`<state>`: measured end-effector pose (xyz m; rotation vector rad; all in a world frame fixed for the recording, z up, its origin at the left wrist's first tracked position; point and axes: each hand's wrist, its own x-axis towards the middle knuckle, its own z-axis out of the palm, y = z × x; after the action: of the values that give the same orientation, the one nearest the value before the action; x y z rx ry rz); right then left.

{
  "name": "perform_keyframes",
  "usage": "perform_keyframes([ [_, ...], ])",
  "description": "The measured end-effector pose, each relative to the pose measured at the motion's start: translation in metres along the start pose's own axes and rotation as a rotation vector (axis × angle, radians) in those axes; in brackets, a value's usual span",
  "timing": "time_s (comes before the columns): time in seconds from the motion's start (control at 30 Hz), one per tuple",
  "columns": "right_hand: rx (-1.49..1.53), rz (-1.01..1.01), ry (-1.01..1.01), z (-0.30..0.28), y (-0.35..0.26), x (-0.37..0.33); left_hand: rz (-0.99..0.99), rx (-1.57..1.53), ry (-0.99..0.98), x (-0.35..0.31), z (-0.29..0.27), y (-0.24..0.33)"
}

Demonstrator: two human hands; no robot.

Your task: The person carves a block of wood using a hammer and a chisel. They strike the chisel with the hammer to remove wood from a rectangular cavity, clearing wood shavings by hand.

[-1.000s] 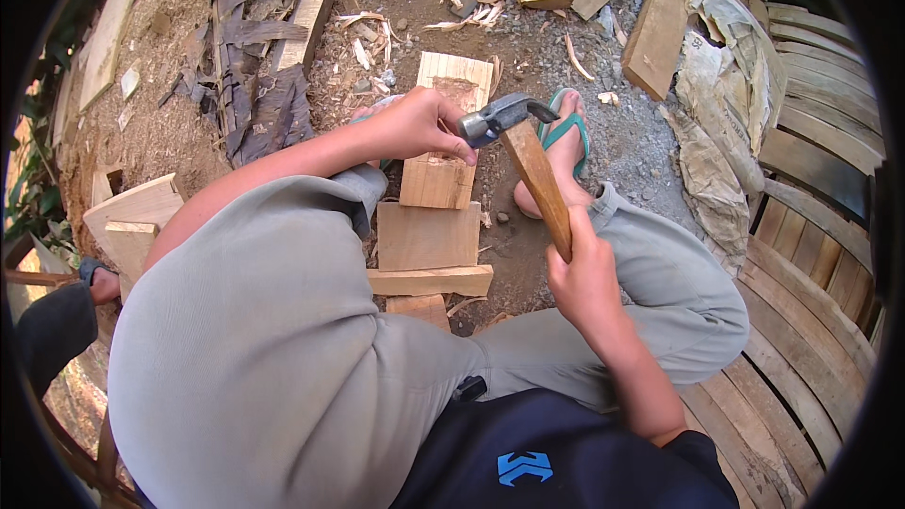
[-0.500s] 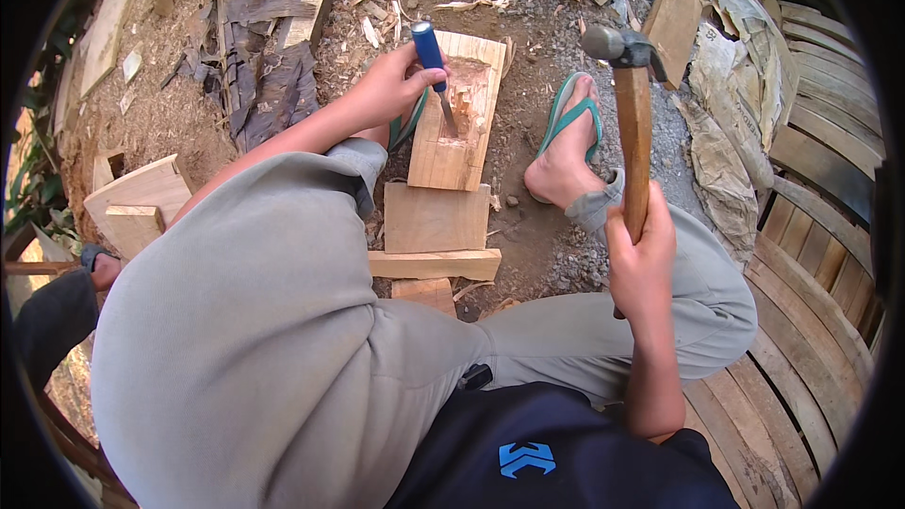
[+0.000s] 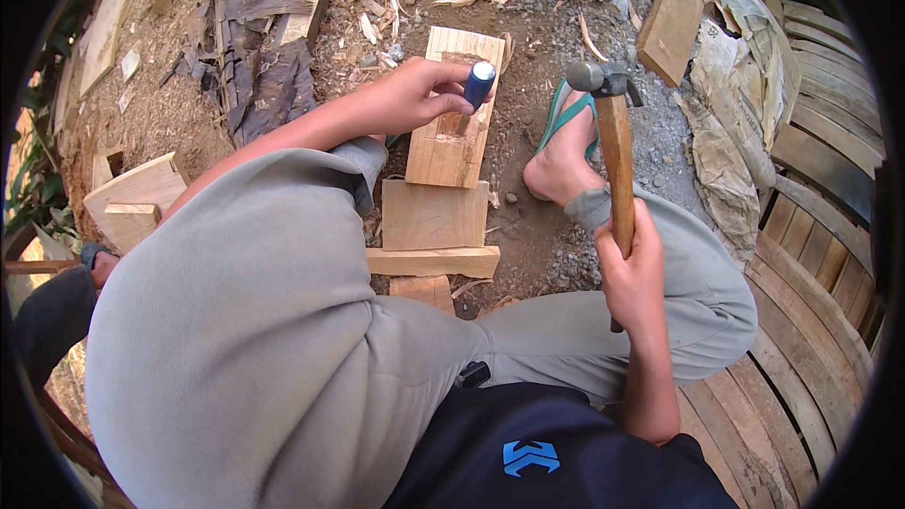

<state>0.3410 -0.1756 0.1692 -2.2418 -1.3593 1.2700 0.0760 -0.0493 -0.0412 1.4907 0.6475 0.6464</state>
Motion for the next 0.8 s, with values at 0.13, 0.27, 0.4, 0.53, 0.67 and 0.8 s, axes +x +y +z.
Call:
perform_keyframes([
  [0.13,0.029,0.036,0.015,-0.003,-0.004,0.000,-0.098,0.067,-0.085,-0.005,-0.003,0.004],
  [0.27,-0.047,-0.050,0.040,-0.002,-0.005,-0.001,-0.102,0.054,-0.144,-0.006,-0.004,0.010],
  [0.4,-0.192,-0.150,0.091,0.003,-0.019,-0.012,-0.170,0.025,-0.172,-0.007,-0.004,0.016],
  [0.53,-0.381,-0.309,0.083,0.026,0.001,-0.017,-0.105,0.039,-0.236,-0.006,-0.006,0.009],
  [0.67,-0.396,-0.218,-0.018,0.029,-0.006,-0.015,-0.075,0.182,-0.235,0.004,0.000,0.034],
  [0.8,-0.299,-0.137,0.107,0.034,-0.006,-0.022,-0.004,0.184,-0.170,0.016,0.006,0.011],
])
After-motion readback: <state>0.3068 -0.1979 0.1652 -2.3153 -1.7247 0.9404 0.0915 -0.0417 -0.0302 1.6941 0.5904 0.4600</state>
